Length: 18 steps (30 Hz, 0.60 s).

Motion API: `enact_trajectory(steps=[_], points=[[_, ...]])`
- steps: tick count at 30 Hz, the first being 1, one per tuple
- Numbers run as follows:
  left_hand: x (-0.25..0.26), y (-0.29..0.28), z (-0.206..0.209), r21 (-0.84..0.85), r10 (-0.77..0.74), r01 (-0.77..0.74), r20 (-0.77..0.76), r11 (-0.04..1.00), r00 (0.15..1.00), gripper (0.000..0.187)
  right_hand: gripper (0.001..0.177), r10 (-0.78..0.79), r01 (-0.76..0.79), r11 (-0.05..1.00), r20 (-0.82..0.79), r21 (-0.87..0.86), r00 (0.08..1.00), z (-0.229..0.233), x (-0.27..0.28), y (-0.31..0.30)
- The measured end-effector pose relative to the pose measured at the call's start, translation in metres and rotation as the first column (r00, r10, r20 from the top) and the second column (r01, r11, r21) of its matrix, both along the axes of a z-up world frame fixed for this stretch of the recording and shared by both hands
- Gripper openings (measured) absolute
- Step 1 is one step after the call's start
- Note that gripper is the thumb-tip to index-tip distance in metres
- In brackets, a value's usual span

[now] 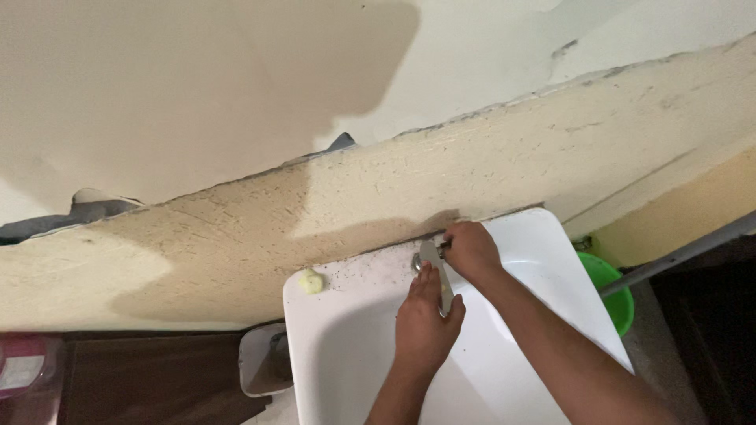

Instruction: The person scrubs a white pedestal sink with a dark sponge, focusing on the faucet, basin, and rim. They repeatedly wipe the same areas, occasionally rinsing the sponge under running water before continuing to scrub.

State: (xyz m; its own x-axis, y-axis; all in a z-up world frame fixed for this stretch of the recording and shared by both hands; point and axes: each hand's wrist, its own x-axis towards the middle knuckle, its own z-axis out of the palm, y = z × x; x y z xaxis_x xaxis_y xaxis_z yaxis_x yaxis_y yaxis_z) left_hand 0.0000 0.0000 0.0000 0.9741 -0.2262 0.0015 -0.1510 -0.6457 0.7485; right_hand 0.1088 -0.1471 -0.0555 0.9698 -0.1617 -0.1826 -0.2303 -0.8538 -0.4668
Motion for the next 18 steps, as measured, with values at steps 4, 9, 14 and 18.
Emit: enact_trajectory(steps=[4,9,14,18], points=[[-0.002,0.0,-0.001,-0.037,0.013,-0.012,0.033,0.999,0.999,0.061,0.013,-0.003,0.003,0.999,-0.003,-0.032,1.0,-0.002,0.001,0.001],[-0.001,0.0,0.001,-0.033,0.037,-0.038,-0.029,0.999,0.999,0.061,0.013,0.004,-0.003,0.998,0.004,-0.059,1.0,0.005,0.003,0.006],[-0.001,0.001,0.001,-0.073,0.021,-0.016,0.068,0.997,0.997,0.06,0.013,0.04,-0.039,0.998,0.029,-0.047,0.999,0.006,-0.01,0.008],[-0.001,0.002,0.0,-0.028,0.02,-0.021,-0.011,0.999,1.0,0.06,0.012,-0.049,0.049,0.999,-0.059,-0.015,0.997,-0.008,0.001,0.007]])
